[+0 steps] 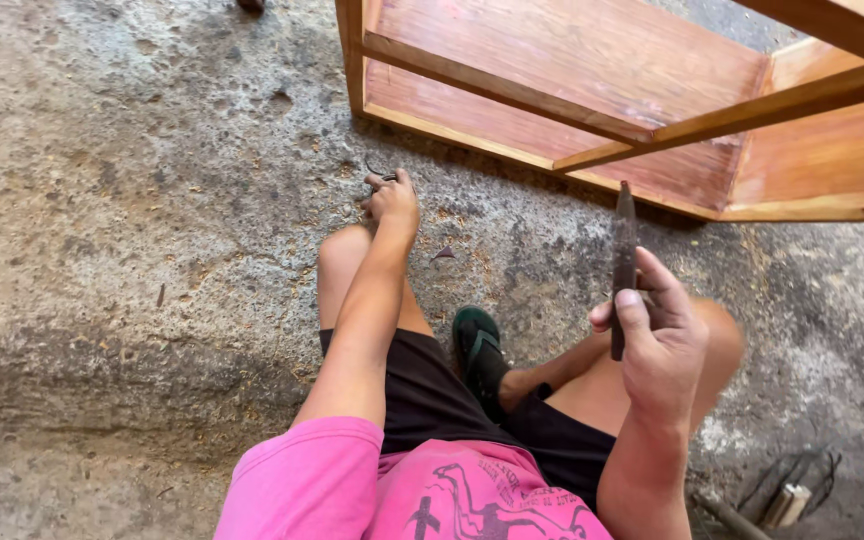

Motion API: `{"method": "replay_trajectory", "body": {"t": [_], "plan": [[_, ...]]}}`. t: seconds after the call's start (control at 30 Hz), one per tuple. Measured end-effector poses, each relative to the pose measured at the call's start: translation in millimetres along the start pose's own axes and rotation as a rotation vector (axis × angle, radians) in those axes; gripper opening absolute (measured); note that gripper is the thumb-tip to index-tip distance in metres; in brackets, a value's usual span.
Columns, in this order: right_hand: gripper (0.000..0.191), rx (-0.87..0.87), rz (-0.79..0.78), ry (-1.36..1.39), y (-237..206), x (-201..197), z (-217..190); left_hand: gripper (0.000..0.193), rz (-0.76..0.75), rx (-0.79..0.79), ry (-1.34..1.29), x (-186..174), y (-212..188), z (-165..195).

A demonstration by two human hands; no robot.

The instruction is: The person sits on the floor holding a can of wood stain and uses a brush to apply stain to the surfaces and edges of a wooden shelf frame, dipping the brush back into the can and working along different boards and rails of the piece.

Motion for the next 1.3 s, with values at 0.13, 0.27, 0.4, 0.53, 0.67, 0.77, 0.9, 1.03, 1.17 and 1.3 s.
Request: {"method": "replay_trajectory", "body": {"t": [0.13,0.27,0.4,0.53,0.67,0.77,0.9,1.03,1.17,1.3], "plan": [[0.045,0.057,-0.046,0.039,16,4,30,0.065,0.258,0.138,-0.095,5,-14,-8],[0.044,0.154,-0.177,0.061,44,25,70,0.066,0.483,0.183,0.124,18,-42,-8],[0.038,0.188,-0.296,0.105,77,60,113,0.065,0.521,0.157,0.105,28,-66,-17],[0.034,0.184,-0.428,0.118,107,110,147,0.072,0.595,0.206,0.005,23,-84,-35],[0.035,0.159,-0.583,0.154,125,148,156,0.09,0.352,0.081,-0.268,27,-79,-51],[0.034,0.198,-0.627,0.141,141,163,163,0.091,0.37,0.003,-0.325,28,-74,-50],[0.031,0.193,-0.645,0.21,151,168,168,0.089,0.405,-0.011,-0.349,33,-67,-40],[0.032,0.205,-0.692,0.355,155,187,166,0.079,0.317,-0.063,-0.384,33,-56,-45],[0.034,0.187,-0.757,0.375,157,198,163,0.081,0.447,-0.008,-0.296,17,-65,-49],[0.034,0.177,-0.759,0.144,162,185,179,0.088,0.362,0.031,-0.328,26,-89,-66]]}}
Point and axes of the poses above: each hand's wrist, its own y-axis towards the middle knuckle, its own x-axis out of the palm, z = x × y, the point moved 5 cm from there along y, towards the middle knuckle, and after that the axes turned 7 degrees about -z, right-handed, at the moved point
